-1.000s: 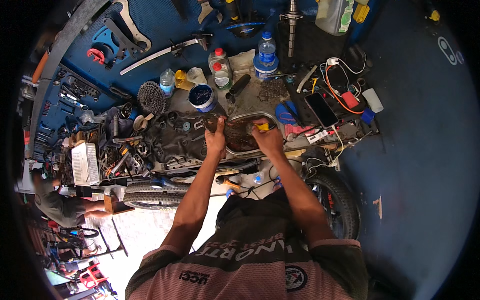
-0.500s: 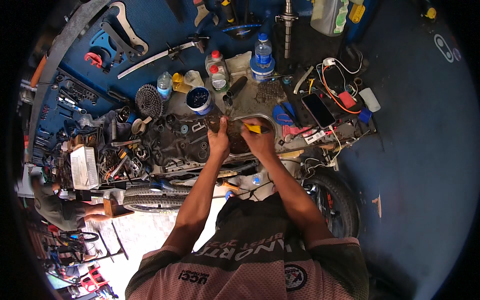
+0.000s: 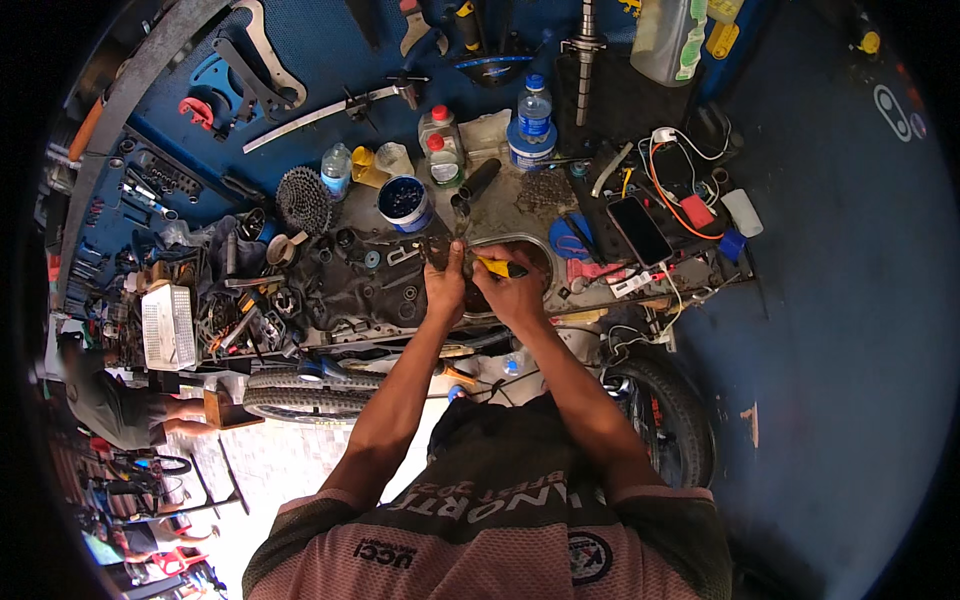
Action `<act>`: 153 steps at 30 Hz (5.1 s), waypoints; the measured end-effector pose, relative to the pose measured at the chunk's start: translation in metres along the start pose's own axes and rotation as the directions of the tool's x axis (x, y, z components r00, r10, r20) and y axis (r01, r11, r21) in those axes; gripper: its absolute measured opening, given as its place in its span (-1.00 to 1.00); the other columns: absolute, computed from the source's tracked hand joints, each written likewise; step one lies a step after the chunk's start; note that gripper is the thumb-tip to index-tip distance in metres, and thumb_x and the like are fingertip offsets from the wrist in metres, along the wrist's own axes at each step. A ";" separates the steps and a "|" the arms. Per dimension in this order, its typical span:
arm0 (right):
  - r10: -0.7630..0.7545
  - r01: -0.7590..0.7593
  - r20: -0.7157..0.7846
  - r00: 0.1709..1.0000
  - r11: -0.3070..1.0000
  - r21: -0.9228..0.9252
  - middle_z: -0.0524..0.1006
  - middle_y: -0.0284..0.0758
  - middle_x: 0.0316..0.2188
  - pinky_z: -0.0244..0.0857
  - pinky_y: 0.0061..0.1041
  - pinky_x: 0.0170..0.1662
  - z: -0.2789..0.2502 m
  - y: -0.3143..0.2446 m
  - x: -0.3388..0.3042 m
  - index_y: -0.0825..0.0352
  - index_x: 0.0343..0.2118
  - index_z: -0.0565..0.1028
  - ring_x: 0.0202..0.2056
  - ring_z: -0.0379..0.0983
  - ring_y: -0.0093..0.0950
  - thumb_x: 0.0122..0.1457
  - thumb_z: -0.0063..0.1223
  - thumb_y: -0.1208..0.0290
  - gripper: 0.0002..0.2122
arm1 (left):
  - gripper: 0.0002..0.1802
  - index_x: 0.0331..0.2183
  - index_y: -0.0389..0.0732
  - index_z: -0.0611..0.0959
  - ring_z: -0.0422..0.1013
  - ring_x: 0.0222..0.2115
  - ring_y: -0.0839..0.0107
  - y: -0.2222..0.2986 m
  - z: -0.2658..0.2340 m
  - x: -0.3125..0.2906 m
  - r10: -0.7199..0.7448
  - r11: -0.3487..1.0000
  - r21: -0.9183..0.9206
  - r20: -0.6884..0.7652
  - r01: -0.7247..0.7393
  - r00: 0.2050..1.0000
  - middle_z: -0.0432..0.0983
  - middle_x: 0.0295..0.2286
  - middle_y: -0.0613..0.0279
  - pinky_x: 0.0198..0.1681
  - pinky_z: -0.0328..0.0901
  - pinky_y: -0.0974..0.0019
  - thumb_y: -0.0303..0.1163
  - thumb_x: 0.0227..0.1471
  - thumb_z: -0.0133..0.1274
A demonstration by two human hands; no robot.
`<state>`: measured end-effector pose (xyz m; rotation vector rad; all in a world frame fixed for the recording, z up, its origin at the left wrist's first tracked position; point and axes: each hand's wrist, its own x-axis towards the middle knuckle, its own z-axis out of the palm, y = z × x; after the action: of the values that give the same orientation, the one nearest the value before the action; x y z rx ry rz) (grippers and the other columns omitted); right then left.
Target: The person pours a cleaning liquid into a metal tray, then repeatedly dips and scrubs a bicycle chain using a brush and water. The chain is handled one at a time and scrubbed thoroughly in the tray.
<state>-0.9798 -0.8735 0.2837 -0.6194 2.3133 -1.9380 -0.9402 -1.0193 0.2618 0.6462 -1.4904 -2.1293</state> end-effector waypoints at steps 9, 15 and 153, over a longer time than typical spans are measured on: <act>-0.014 0.082 0.112 0.994 0.773 -0.629 0.71 -0.22 -0.29 0.53 -0.28 -0.17 -0.060 0.037 0.002 0.17 -0.07 0.65 -0.25 0.68 -0.21 0.20 0.29 0.28 -0.75 | -0.74 -0.15 -0.15 0.59 0.62 -0.27 0.36 0.031 -0.020 0.002 -0.168 0.973 -0.155 0.043 0.172 0.985 0.65 -0.25 0.22 -0.31 0.49 0.26 -0.17 0.33 0.21; 0.137 -0.104 0.051 0.989 0.905 -0.413 0.68 -0.28 -0.36 0.48 -0.37 -0.26 -0.060 0.011 0.017 0.16 -0.09 0.64 -0.37 0.62 -0.34 0.20 0.32 0.30 -0.76 | -0.68 -0.19 -0.02 0.56 0.52 -0.53 0.54 0.044 -0.023 0.007 -0.220 0.952 -0.179 0.153 0.246 0.963 0.74 -0.23 0.19 -0.70 0.09 0.51 0.01 0.32 0.18; -0.139 0.211 0.164 0.977 0.757 -0.619 0.69 -0.26 -0.32 0.51 -0.08 -0.14 -0.056 0.018 -0.019 -0.01 -0.11 0.60 -0.25 0.61 -0.11 0.19 0.26 0.23 -0.79 | -0.51 -0.09 -0.06 0.48 0.64 -0.22 0.07 0.063 -0.004 -0.020 -0.378 0.869 -0.363 -0.051 0.335 0.924 0.59 -0.15 0.11 -0.57 0.47 0.26 0.12 0.25 0.19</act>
<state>-0.9842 -0.8124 0.2747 -0.9865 2.9133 -1.0701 -0.9154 -1.0298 0.3225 0.9545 -0.9432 -2.4974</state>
